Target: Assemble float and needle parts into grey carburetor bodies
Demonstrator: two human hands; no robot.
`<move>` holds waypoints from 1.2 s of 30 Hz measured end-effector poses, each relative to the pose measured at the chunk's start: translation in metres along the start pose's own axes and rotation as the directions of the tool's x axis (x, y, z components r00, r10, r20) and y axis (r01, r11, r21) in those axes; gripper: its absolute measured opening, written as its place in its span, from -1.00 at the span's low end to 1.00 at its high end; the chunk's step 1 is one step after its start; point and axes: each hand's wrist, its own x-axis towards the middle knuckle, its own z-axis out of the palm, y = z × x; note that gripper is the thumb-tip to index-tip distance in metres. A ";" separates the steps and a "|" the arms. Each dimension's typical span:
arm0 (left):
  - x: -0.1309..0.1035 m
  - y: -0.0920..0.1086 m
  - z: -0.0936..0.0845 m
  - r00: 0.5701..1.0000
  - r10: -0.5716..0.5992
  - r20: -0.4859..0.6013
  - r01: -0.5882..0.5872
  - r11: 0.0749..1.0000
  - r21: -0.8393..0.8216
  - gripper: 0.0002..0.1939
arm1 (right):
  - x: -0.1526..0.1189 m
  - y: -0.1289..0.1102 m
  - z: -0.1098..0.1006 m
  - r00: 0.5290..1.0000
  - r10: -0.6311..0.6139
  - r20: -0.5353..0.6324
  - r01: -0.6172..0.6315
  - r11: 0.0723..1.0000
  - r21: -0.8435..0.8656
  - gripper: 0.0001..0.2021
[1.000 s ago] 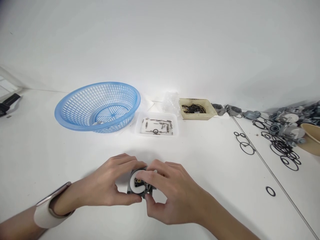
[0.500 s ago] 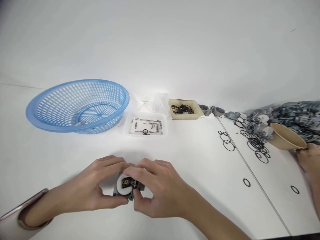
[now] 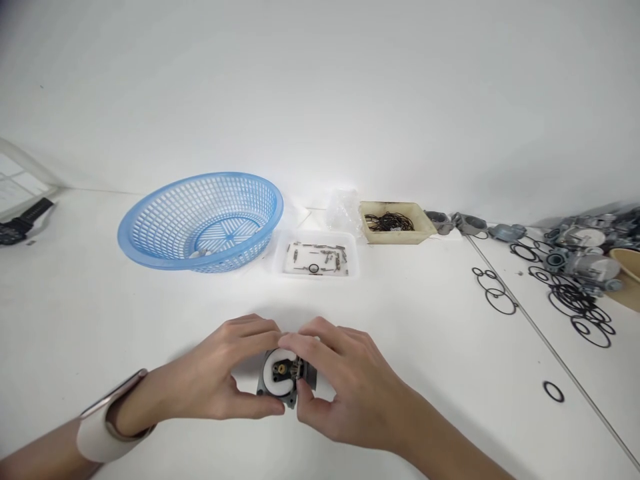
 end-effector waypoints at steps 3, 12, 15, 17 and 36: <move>-0.001 0.000 0.001 1.000 -0.005 -0.003 0.005 1.000 -0.013 -0.54 | 0.001 -0.003 -0.002 1.000 0.011 0.010 -0.011 1.000 0.005 -0.49; -0.002 -0.003 0.000 1.000 -0.027 -0.001 0.027 0.999 -0.027 -0.42 | -0.001 -0.006 -0.006 0.998 -0.017 0.054 0.017 1.000 -0.002 -0.48; -0.001 -0.003 0.000 1.000 -0.023 0.000 0.023 0.999 -0.025 -0.42 | -0.001 -0.006 -0.005 0.999 -0.035 0.029 0.036 0.999 -0.037 -0.52; -0.001 -0.002 -0.001 1.000 -0.016 -0.002 0.016 1.000 -0.016 -0.43 | -0.001 -0.005 -0.004 0.999 -0.043 0.022 0.044 0.998 -0.051 -0.55; -0.001 -0.002 -0.002 1.000 -0.008 0.011 0.008 1.000 -0.021 -0.47 | 0.000 0.001 -0.003 0.999 0.000 0.035 -0.002 0.998 0.062 -0.47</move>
